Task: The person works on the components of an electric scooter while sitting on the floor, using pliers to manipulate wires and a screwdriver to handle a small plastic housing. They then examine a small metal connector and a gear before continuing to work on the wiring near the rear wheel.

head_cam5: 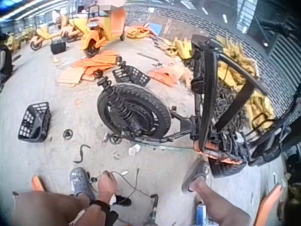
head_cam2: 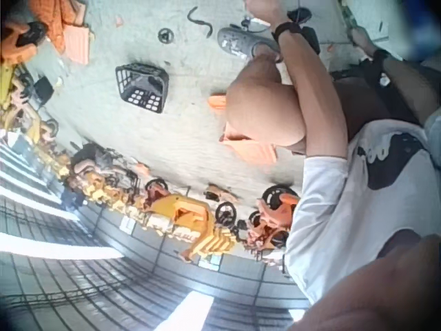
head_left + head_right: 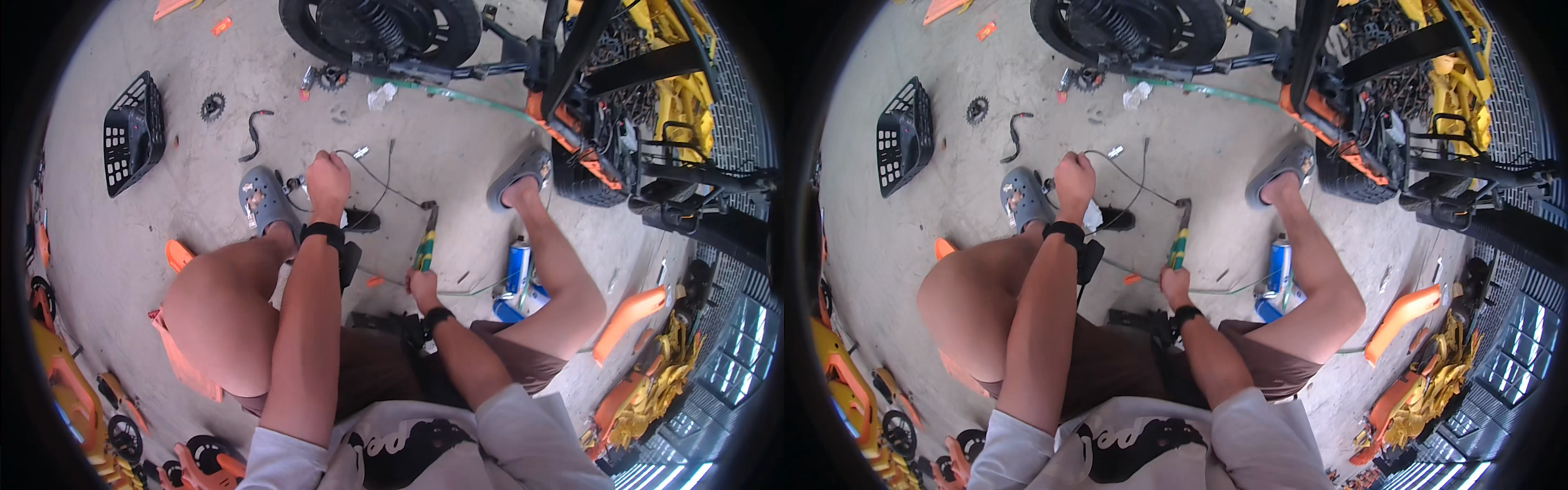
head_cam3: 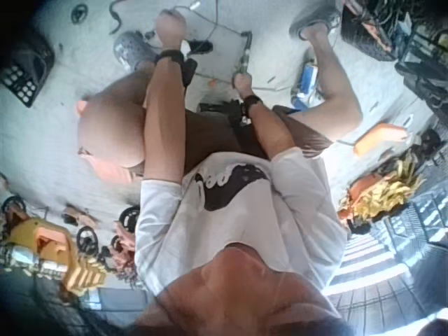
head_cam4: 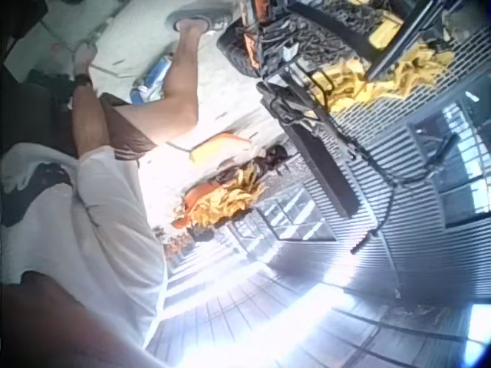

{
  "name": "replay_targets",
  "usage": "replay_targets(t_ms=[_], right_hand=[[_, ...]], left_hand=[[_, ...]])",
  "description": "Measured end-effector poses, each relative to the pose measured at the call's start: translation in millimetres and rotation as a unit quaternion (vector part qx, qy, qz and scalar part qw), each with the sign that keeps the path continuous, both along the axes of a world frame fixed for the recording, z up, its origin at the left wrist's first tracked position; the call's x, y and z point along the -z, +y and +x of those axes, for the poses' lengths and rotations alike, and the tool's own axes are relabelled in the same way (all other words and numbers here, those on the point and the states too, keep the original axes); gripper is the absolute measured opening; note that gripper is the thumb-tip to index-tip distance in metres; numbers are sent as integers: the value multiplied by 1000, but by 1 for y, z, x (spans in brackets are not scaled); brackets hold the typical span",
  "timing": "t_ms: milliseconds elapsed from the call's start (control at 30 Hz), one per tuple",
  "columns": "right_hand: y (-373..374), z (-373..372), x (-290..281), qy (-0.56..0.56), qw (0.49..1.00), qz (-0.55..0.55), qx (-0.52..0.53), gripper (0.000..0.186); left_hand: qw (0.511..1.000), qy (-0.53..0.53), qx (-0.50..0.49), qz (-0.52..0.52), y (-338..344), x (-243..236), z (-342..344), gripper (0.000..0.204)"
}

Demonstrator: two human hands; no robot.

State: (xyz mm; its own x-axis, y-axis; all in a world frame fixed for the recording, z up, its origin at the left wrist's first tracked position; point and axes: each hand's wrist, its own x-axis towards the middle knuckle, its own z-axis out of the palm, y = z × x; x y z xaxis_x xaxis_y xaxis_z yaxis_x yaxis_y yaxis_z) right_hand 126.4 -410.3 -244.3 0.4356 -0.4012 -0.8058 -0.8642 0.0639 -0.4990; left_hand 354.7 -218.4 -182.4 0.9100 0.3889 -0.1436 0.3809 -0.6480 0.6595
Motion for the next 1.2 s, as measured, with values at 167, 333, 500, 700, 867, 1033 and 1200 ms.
replay_targets(t_ms=[167, 333, 500, 700, 867, 1033, 1200], right_hand=[[-14, 53, -36, -109, 992, -20, -54, 11], [-40, 110, -95, -184, 982, -39, -4, 15], [-13, 152, -165, -436, 887, -130, -80, 15], [-40, -5, 49, 101, 969, -180, -137, 35], [-10, -20, 10, -174, 937, -213, -217, 19], [-24, 34, -33, -77, 993, 35, 83, 16], [6, 36, -8, -86, 995, 12, 46, 17]], left_hand=[[999, -19, -28, -14, 6, 3, -6, 29], [998, -40, -19, -37, -14, -12, 2, 30], [999, -35, -34, -6, 18, 8, -12, 29], [1000, -17, 17, -7, -32, -9, -4, 28], [999, -30, -36, 12, 20, 14, -22, 26], [999, -46, 5, -27, 12, -2, -2, 28], [917, -332, 160, -152, 125, 68, -22, 30]])
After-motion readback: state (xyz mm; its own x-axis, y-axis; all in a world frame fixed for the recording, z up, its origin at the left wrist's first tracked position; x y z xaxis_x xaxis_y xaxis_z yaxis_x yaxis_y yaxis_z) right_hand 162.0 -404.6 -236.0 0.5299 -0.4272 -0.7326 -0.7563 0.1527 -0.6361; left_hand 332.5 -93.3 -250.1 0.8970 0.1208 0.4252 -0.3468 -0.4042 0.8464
